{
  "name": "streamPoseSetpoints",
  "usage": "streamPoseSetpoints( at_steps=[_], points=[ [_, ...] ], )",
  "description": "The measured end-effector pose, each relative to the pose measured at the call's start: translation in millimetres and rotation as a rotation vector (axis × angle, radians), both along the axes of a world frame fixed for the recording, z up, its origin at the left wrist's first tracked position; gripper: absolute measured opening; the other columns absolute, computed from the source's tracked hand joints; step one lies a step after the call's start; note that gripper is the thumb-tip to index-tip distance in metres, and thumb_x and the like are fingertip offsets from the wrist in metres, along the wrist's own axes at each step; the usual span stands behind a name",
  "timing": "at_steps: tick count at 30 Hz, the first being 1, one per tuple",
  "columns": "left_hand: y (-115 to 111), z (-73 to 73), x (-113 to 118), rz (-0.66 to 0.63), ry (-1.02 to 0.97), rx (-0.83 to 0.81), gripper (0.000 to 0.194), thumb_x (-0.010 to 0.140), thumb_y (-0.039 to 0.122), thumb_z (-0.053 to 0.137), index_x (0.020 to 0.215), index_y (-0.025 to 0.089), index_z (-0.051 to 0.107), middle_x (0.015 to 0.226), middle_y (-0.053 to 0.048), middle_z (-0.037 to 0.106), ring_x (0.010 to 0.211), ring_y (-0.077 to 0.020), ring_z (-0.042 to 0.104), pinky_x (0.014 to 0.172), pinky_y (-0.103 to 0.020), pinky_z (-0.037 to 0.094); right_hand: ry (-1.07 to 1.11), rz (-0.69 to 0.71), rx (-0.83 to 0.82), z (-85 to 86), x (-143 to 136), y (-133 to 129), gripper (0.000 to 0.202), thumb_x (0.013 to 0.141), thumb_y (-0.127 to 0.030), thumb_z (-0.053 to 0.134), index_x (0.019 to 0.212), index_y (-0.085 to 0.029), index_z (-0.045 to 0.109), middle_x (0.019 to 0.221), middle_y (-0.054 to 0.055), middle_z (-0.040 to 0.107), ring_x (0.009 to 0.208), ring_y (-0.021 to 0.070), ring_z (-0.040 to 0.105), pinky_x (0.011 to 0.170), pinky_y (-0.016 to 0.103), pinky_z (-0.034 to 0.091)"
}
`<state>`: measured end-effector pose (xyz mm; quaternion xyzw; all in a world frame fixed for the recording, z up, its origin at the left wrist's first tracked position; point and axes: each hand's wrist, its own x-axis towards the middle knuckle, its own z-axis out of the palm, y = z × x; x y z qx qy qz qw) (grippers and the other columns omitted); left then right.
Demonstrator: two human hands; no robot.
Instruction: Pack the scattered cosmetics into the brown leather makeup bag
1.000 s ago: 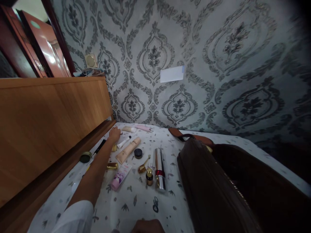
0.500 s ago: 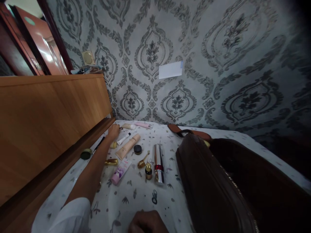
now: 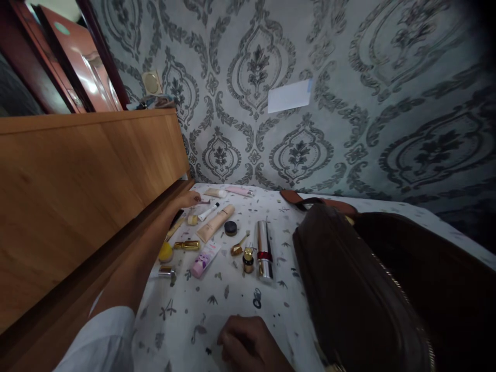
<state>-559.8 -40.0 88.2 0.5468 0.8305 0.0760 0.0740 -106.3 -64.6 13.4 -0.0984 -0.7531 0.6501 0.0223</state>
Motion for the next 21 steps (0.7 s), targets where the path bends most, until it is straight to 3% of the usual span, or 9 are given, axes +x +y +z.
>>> streamPoseSetpoints(
  at_steps=[6,11,15,21],
  points=[
    [-36,6.4,23,-0.081,-0.153,-0.179,0.028,0.082,0.033,0.066,0.105,0.018,0.067,0.099,-0.002,0.072,0.09,-0.0173,0.065,0.077,-0.026,0.051,0.071,0.054,-0.012,-2.5,-4,1,0.052,0.088,-0.063,0.046,0.074,-0.017,0.065,0.069,0.004,0.062,0.068,0.0165,0.056,0.067,0.026,0.043],
    [-52,-1.0,44,-0.08,-0.114,-0.157,0.041,0.065,0.029,0.071,0.105,0.019,0.068,0.107,-0.003,0.071,0.099,-0.0226,0.061,0.082,-0.027,0.046,0.101,0.034,-0.001,7.2,-6,-3,0.054,0.087,-0.064,0.044,0.071,-0.016,0.062,0.065,0.005,0.061,0.059,0.0146,0.054,0.058,0.026,0.04],
    [-57,-6.9,50,-0.063,-0.073,-0.123,0.039,0.064,0.029,0.068,0.101,0.018,0.068,0.103,-0.003,0.07,0.096,-0.0232,0.059,0.082,-0.028,0.044,0.122,0.057,-0.026,14.7,-7,-5,0.056,0.085,-0.067,0.044,0.068,-0.016,0.058,0.06,0.004,0.059,0.053,0.0133,0.051,0.052,0.025,0.036],
    [-66,-7.4,49,-0.078,-0.116,-0.075,0.034,0.071,0.034,0.062,0.101,0.017,0.063,0.101,-0.003,0.067,0.094,-0.0208,0.059,0.082,-0.027,0.044,0.127,0.067,0.0,20.6,-5,-4,0.056,0.086,-0.066,0.043,0.068,-0.015,0.057,0.062,0.005,0.059,0.058,0.0141,0.052,0.056,0.025,0.038]
  ],
)
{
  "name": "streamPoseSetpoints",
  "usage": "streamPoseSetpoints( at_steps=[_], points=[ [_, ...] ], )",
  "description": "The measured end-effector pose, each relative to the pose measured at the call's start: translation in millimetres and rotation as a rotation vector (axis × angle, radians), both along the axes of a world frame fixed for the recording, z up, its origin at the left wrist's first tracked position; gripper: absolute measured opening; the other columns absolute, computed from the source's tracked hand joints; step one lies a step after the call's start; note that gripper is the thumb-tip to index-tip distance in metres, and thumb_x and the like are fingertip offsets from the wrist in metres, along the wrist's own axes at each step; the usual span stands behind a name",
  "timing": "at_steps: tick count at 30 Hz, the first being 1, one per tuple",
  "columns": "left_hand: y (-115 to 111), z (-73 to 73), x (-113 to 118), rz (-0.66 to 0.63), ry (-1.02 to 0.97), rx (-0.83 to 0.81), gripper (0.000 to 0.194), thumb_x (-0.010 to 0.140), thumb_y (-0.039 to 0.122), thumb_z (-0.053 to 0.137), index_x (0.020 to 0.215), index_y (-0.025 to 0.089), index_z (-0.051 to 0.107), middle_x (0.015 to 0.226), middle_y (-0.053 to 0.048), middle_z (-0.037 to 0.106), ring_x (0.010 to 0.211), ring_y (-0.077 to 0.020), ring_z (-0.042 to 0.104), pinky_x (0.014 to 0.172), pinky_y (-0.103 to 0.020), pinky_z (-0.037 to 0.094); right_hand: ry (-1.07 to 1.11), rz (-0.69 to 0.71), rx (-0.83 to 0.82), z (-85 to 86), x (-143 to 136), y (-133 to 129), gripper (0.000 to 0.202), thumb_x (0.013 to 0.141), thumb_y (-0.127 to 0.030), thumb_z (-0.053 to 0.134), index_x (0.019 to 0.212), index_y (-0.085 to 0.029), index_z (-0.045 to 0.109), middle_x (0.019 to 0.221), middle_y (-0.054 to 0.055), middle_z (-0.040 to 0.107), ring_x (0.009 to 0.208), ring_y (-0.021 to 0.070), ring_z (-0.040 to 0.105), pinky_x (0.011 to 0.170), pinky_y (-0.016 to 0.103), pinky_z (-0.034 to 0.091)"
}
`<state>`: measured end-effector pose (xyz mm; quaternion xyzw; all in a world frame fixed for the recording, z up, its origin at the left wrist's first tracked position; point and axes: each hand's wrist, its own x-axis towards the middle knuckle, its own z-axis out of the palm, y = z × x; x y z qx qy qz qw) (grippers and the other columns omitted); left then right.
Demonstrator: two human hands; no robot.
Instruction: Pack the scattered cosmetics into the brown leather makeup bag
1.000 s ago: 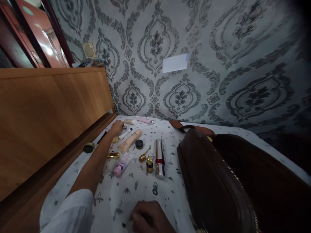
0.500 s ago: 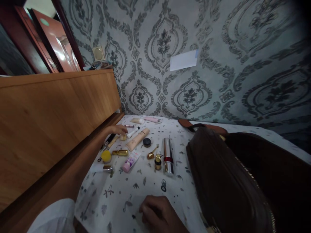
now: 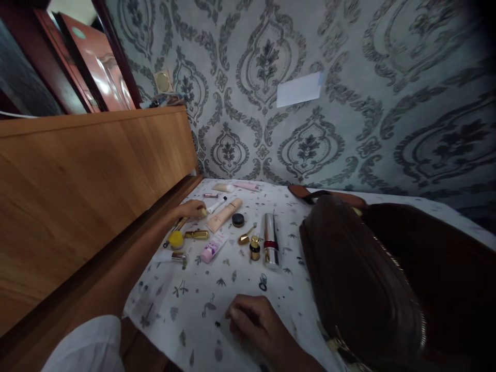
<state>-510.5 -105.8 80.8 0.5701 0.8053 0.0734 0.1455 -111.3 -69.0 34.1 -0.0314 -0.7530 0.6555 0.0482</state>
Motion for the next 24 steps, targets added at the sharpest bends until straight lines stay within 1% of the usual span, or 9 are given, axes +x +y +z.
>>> streamPoseSetpoints(
  at_steps=[5,9,12,18,21,24],
  points=[
    [-17,-0.5,-2,0.015,-0.035,0.039,0.036,0.076,0.039,0.058,0.106,0.018,0.055,0.107,-0.004,0.063,0.102,-0.0215,0.056,0.087,-0.029,0.045,-0.008,0.004,0.015,1.1,0,0,0.053,0.086,-0.064,0.043,0.068,-0.016,0.056,0.062,0.005,0.058,0.057,0.0137,0.051,0.056,0.025,0.037],
    [-32,-1.5,-3,0.039,-0.039,0.038,0.035,0.082,0.043,0.051,0.108,0.019,0.051,0.105,-0.004,0.061,0.099,-0.0202,0.056,0.084,-0.029,0.046,0.0,-0.004,0.033,0.1,-1,0,0.053,0.086,-0.064,0.043,0.067,-0.016,0.056,0.062,0.005,0.059,0.057,0.0138,0.051,0.056,0.025,0.037],
    [-39,-1.1,-3,0.062,-0.017,0.029,0.035,0.082,0.044,0.052,0.107,0.02,0.052,0.104,-0.004,0.06,0.096,-0.0202,0.056,0.084,-0.03,0.046,0.015,-0.001,0.039,-1.0,0,0,0.054,0.087,-0.064,0.043,0.067,-0.016,0.056,0.062,0.005,0.059,0.058,0.0139,0.052,0.055,0.025,0.038],
    [-42,0.5,3,0.094,0.047,0.038,0.038,0.078,0.044,0.058,0.107,0.021,0.055,0.106,-0.004,0.06,0.099,-0.0211,0.054,0.087,-0.03,0.043,0.039,0.009,0.025,-0.2,1,-1,0.052,0.089,-0.062,0.043,0.067,-0.016,0.056,0.06,0.003,0.057,0.057,0.0129,0.051,0.056,0.024,0.037],
    [-40,-2.5,6,0.106,0.074,0.04,0.04,0.077,0.044,0.06,0.109,0.02,0.056,0.104,-0.004,0.062,0.097,-0.0208,0.055,0.085,-0.029,0.044,0.03,0.007,0.021,1.1,1,-2,0.052,0.087,-0.063,0.044,0.067,-0.016,0.056,0.06,0.002,0.056,0.057,0.0129,0.051,0.055,0.024,0.036],
    [-38,-7.2,10,0.12,0.098,0.057,0.047,0.075,0.04,0.063,0.117,0.019,0.054,0.11,-0.005,0.063,0.101,-0.0214,0.057,0.087,-0.029,0.044,0.04,0.01,0.028,0.5,0,-1,0.053,0.087,-0.064,0.044,0.066,-0.016,0.056,0.06,0.003,0.056,0.056,0.013,0.051,0.054,0.024,0.036]
  ],
)
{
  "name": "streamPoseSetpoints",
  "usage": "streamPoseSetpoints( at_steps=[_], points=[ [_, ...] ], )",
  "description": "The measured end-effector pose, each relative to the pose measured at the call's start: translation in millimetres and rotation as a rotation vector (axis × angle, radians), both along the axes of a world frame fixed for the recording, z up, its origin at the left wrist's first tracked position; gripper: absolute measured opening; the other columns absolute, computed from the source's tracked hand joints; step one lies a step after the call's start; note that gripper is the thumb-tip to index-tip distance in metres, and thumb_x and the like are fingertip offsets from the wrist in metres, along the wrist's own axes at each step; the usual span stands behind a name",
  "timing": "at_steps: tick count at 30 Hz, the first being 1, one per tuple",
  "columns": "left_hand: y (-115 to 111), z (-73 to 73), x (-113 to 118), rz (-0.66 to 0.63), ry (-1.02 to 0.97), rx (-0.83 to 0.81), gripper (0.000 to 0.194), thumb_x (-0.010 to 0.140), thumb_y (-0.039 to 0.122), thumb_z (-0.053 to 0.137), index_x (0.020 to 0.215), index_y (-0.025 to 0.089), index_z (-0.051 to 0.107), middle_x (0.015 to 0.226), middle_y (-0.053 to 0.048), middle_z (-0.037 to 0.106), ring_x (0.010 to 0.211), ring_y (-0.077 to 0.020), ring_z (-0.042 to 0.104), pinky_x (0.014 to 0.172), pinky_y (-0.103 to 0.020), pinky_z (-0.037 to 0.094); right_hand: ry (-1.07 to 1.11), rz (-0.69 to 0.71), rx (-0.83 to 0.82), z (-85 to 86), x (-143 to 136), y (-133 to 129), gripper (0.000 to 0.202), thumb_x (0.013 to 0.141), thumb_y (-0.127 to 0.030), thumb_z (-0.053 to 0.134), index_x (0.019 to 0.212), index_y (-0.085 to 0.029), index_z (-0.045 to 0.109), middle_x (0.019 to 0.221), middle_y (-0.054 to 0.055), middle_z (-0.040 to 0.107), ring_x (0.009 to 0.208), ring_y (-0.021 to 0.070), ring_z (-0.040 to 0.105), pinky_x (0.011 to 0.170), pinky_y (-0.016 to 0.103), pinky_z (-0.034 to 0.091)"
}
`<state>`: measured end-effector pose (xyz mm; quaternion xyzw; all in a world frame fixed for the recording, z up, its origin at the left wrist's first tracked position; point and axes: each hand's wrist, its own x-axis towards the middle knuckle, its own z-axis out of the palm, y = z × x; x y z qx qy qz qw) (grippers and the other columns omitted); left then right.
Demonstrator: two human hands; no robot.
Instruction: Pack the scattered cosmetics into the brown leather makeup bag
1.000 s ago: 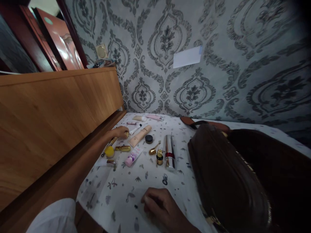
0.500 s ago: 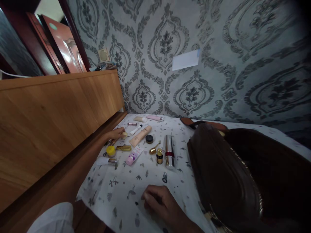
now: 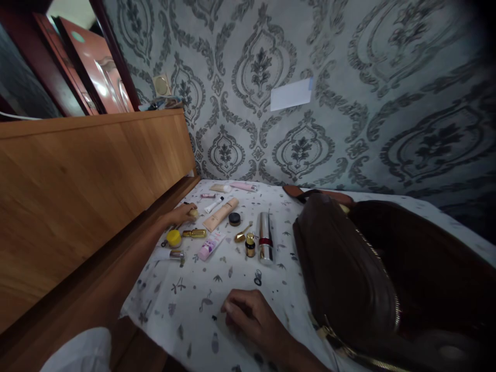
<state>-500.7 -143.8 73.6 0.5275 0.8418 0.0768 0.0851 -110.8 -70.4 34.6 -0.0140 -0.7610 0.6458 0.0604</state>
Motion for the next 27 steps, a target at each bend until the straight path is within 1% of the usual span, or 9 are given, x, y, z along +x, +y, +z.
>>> streamPoseSetpoints(
  at_steps=[3,7,10,12,15,18,20,23,27],
  points=[
    [1,-0.4,6,0.002,0.027,0.027,0.055,0.075,0.036,0.064,0.126,0.018,0.051,0.121,-0.009,0.061,0.111,-0.0247,0.055,0.094,-0.033,0.043,0.006,0.0,0.001,-1.5,-1,0,0.052,0.088,-0.061,0.044,0.067,-0.016,0.057,0.061,0.003,0.058,0.057,0.0132,0.052,0.055,0.024,0.037],
    [12,10.4,25,-0.053,0.061,0.092,0.052,0.084,0.035,0.056,0.131,0.016,0.047,0.133,-0.014,0.056,0.122,-0.0274,0.05,0.103,-0.039,0.04,0.008,-0.006,-0.002,-2.2,-1,0,0.048,0.089,-0.056,0.045,0.067,-0.015,0.058,0.06,0.003,0.058,0.057,0.0134,0.053,0.056,0.024,0.038],
    [33,19.3,52,-0.136,0.089,0.153,0.048,0.089,0.037,0.051,0.132,0.017,0.047,0.14,-0.014,0.05,0.13,-0.0286,0.043,0.109,-0.042,0.034,0.014,-0.007,0.01,-2.6,0,0,0.047,0.089,-0.054,0.045,0.067,-0.015,0.058,0.06,0.003,0.058,0.056,0.0127,0.052,0.055,0.023,0.038],
    [52,21.2,73,-0.204,0.1,0.173,0.045,0.091,0.037,0.05,0.132,0.019,0.048,0.14,-0.013,0.051,0.132,-0.0283,0.041,0.111,-0.042,0.031,0.02,-0.008,0.004,-3.0,0,-1,0.046,0.089,-0.053,0.045,0.068,-0.015,0.058,0.06,0.003,0.058,0.056,0.0124,0.052,0.055,0.023,0.038],
    [80,16.8,104,-0.288,0.097,0.153,0.04,0.09,0.032,0.051,0.129,0.02,0.051,0.131,-0.012,0.056,0.125,-0.0273,0.047,0.108,-0.04,0.034,0.023,-0.011,0.002,-2.9,0,-2,0.043,0.088,-0.051,0.046,0.066,-0.016,0.057,0.06,0.002,0.058,0.056,0.0123,0.052,0.055,0.022,0.039],
    [98,7.8,123,-0.326,0.09,0.11,0.046,0.085,0.027,0.056,0.131,0.018,0.051,0.132,-0.013,0.055,0.124,-0.0281,0.047,0.106,-0.039,0.037,0.034,-0.016,-0.001,-1.8,0,-2,0.042,0.087,-0.05,0.048,0.063,-0.016,0.054,0.057,0.001,0.056,0.054,0.0114,0.05,0.052,0.022,0.037],
    [104,2.0,128,-0.319,0.083,0.077,0.051,0.082,0.024,0.058,0.132,0.018,0.05,0.132,-0.013,0.054,0.123,-0.0291,0.049,0.103,-0.038,0.04,0.048,-0.016,-0.008,-1.2,1,-2,0.041,0.086,-0.05,0.049,0.063,-0.017,0.054,0.057,0.001,0.056,0.053,0.0104,0.049,0.051,0.021,0.036],
    [106,-4.7,127,-0.285,0.073,0.053,0.054,0.077,0.02,0.058,0.131,0.019,0.051,0.13,-0.012,0.055,0.119,-0.0296,0.052,0.1,-0.039,0.042,0.045,-0.02,-0.046,-1.0,1,-1,0.039,0.085,-0.049,0.051,0.064,-0.016,0.055,0.058,0.0,0.056,0.053,0.0094,0.048,0.05,0.019,0.035],
    [107,-8.8,124,-0.231,0.05,0.093,0.047,0.079,0.024,0.057,0.126,0.019,0.054,0.125,-0.011,0.057,0.116,-0.0289,0.053,0.1,-0.04,0.042,0.002,-0.041,-0.167,-2.6,0,-1,0.04,0.083,-0.052,0.056,0.066,-0.016,0.056,0.06,0.0,0.057,0.053,0.0091,0.051,0.051,0.019,0.038]
  ],
)
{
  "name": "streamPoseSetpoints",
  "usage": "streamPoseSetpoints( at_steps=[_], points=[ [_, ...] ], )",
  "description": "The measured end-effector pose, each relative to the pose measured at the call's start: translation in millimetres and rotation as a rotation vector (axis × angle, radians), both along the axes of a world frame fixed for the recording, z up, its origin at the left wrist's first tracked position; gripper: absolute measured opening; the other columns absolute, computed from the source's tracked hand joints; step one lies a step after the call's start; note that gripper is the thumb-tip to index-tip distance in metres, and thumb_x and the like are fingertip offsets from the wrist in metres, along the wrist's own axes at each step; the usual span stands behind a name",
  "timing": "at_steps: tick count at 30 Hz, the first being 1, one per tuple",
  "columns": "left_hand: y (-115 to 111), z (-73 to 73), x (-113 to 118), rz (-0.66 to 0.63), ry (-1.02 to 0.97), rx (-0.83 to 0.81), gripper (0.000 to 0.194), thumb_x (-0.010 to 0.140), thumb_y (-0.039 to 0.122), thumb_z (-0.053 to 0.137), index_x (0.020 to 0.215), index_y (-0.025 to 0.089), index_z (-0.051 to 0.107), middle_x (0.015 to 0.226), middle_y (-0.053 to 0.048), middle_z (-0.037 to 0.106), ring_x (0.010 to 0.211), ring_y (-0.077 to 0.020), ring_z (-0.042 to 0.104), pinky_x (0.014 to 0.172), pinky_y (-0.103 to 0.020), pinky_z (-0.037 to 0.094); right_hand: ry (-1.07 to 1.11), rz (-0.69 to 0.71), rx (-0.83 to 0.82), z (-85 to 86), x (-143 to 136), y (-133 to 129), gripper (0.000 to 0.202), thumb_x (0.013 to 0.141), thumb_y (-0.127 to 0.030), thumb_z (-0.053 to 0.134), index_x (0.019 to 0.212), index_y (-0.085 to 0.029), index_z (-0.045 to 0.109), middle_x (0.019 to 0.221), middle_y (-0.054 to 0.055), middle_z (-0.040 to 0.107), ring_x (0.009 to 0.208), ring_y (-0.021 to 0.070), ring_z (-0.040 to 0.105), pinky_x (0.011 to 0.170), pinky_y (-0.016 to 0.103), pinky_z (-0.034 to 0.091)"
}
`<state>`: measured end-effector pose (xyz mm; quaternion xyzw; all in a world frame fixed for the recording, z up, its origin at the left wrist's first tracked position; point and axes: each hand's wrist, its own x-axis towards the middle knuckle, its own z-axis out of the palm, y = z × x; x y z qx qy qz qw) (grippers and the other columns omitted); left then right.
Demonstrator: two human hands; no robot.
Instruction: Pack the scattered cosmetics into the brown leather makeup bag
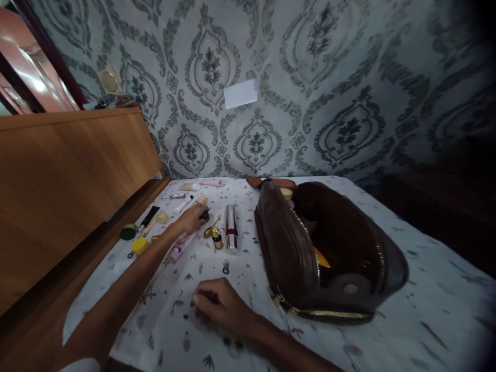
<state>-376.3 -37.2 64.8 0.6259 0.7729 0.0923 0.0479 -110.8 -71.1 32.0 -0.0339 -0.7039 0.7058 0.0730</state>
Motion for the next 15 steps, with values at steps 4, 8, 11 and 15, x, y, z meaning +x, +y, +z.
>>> streamPoseSetpoints(
  at_steps=[4,8,11,15],
  points=[
    [-6,2.8,4,0.062,-0.058,0.077,0.044,0.08,0.03,0.058,0.122,0.018,0.057,0.123,-0.011,0.058,0.115,-0.0299,0.053,0.099,-0.041,0.042,-0.009,-0.078,-0.119,-2.9,-3,0,0.041,0.08,-0.054,0.06,0.072,-0.014,0.058,0.068,0.002,0.06,0.054,0.0088,0.054,0.05,0.019,0.04],
    [-29,11.5,12,0.103,-0.153,0.147,0.043,0.081,0.034,0.057,0.12,0.017,0.057,0.117,-0.01,0.063,0.107,-0.0267,0.058,0.094,-0.039,0.046,0.008,-0.174,-0.259,-7.2,-8,1,0.043,0.077,-0.057,0.062,0.087,-0.015,0.06,0.076,0.002,0.061,0.052,0.0078,0.054,0.042,0.017,0.035],
    [-57,20.6,24,0.125,-0.249,0.176,0.045,0.083,0.039,0.054,0.122,0.016,0.057,0.117,-0.01,0.064,0.1,-0.0238,0.061,0.086,-0.035,0.05,0.031,-0.218,-0.36,-11.1,-12,4,0.048,0.074,-0.057,0.065,0.098,-0.016,0.058,0.08,0.001,0.06,0.054,0.0088,0.058,0.042,0.017,0.037],
    [-97,30.9,53,0.172,-0.608,0.28,0.049,0.08,0.048,0.061,0.122,0.021,0.06,0.122,-0.008,0.064,0.11,-0.0258,0.06,0.093,-0.036,0.049,0.058,-0.273,-0.466,-16.0,-17,6,0.059,0.072,-0.057,0.069,0.112,-0.016,0.055,0.088,0.003,0.059,0.061,0.013,0.064,0.044,0.021,0.043]
  ],
)
